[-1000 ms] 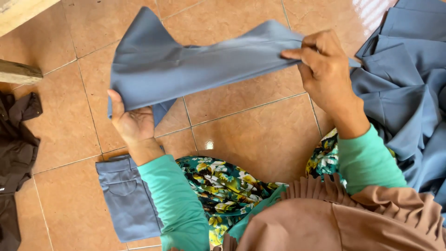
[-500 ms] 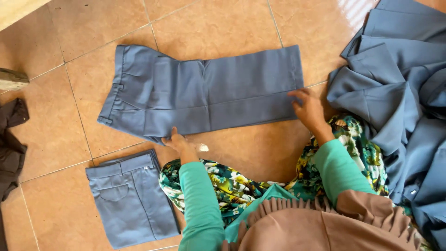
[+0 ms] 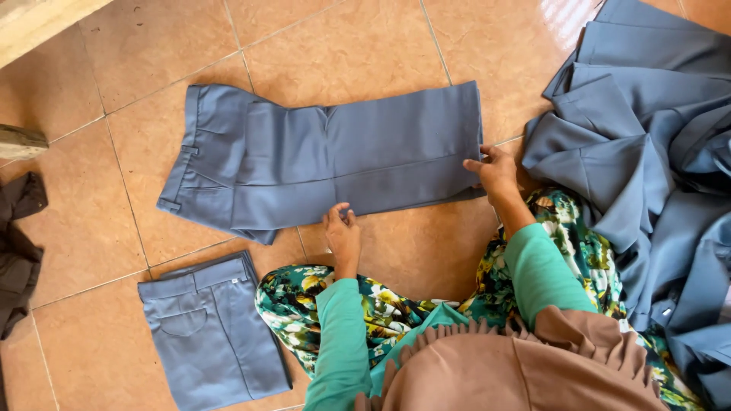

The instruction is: A person sits on the floor and efficiently folds multiple pairs of grey pants, placing them into a neat stack.

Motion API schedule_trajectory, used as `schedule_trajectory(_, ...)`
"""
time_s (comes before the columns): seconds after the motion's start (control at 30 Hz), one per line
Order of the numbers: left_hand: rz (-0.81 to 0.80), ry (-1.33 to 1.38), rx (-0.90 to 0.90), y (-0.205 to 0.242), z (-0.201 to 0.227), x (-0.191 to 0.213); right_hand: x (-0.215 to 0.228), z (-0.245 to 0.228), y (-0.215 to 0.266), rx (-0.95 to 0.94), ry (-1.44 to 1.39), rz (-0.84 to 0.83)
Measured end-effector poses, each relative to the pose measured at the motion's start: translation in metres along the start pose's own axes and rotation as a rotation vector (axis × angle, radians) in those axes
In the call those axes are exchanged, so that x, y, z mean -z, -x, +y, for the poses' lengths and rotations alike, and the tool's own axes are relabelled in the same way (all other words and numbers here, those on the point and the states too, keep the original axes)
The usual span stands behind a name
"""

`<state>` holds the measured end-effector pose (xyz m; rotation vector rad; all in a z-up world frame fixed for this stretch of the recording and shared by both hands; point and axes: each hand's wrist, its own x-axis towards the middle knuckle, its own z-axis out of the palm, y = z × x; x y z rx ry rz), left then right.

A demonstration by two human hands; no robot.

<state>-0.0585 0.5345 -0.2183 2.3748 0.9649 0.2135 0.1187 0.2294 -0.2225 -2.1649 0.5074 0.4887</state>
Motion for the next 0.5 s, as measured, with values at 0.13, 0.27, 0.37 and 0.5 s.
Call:
schedule_trajectory(0.13, -0.662, 0.52, 0.431, 0.018, 0.033, -0.006, 0.044, -0.097, 0.067, 0.011, -0.87, -0.247)
schedule_trajectory(0.27, -0.776, 1.332, 0.736, 0.001, 0.041, -0.026, 0.08, -0.153, 0.102, 0.114, -1.081, -0.379)
schedule_trajectory(0.37, -0.288, 1.747, 0.955, -0.048, -0.014, -0.041, 0.074, -0.13, 0.075, 0.099, -1.075, -0.293)
schedule_trajectory(0.5, -0.122, 1.768, 1.007, -0.09, -0.081, -0.036, 0.026, -0.036, 0.031, -0.057, -0.85, -0.138)
